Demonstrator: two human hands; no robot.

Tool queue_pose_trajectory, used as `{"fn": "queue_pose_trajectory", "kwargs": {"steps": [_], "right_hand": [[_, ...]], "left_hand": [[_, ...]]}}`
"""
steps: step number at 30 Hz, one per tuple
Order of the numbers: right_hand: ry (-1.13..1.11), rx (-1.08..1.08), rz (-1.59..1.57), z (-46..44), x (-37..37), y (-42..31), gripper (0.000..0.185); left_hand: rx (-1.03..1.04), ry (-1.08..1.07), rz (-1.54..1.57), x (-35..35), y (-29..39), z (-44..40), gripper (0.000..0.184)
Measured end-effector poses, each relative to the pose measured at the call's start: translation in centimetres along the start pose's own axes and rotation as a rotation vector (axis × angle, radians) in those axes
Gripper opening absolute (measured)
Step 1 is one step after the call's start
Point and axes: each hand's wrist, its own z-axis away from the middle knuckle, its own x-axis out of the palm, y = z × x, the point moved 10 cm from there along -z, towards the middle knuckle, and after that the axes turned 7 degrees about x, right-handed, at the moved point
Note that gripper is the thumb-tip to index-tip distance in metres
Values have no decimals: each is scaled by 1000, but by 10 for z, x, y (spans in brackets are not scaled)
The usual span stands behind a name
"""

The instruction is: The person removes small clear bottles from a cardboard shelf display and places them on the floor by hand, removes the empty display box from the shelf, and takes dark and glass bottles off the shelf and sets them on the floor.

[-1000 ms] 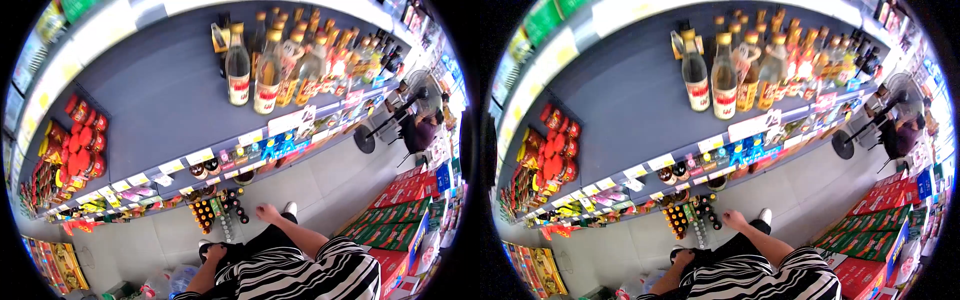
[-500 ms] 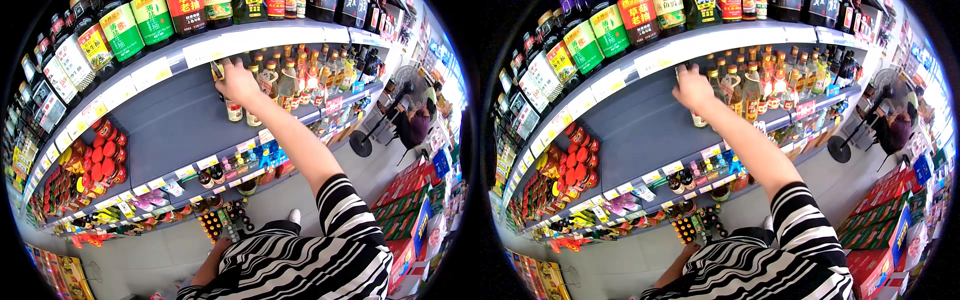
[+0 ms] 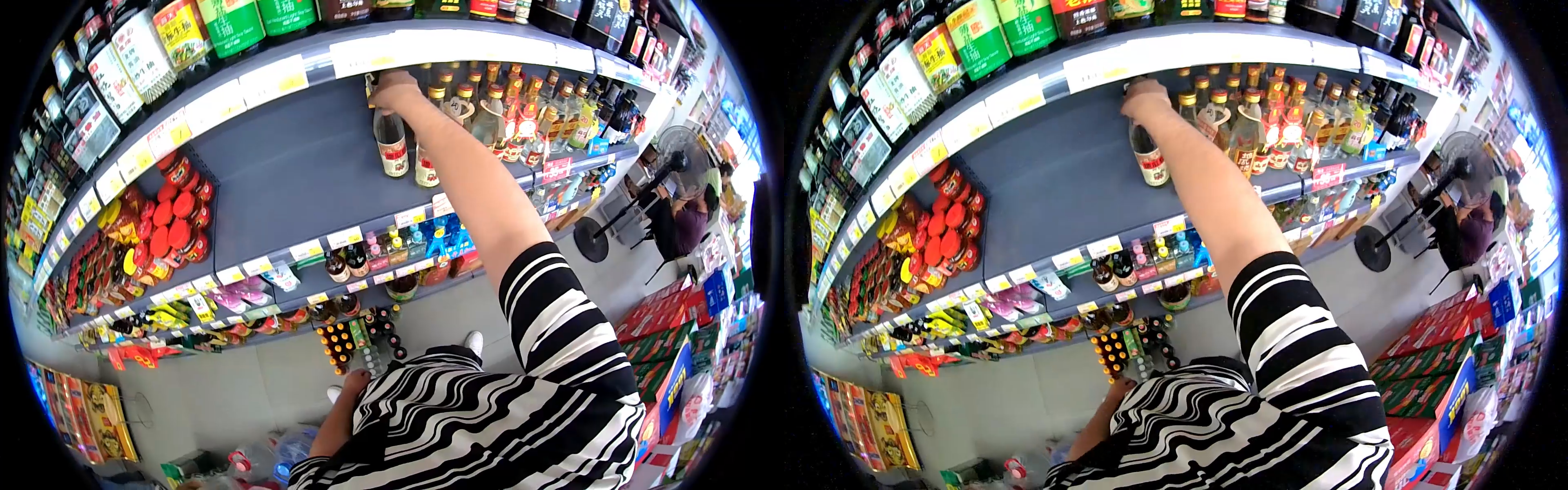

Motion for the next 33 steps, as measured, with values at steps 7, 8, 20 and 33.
{"fn": "queue_pose_trajectory", "kwargs": {"steps": [7, 8, 20, 33], "right_hand": [[-27, 95, -359, -11, 34, 20, 38], [-17, 109, -360, -10, 36, 22, 39], [92, -174, -563, 84, -4, -2, 23], [-11, -90, -792, 235, 6, 84, 24]], "left_hand": [[-25, 21, 14, -7, 22, 9, 35], [-37, 10, 26, -8, 22, 11, 35], [-44, 112, 48, -12, 29, 21, 31], [-108, 55, 58, -10, 44, 34, 29]]}}
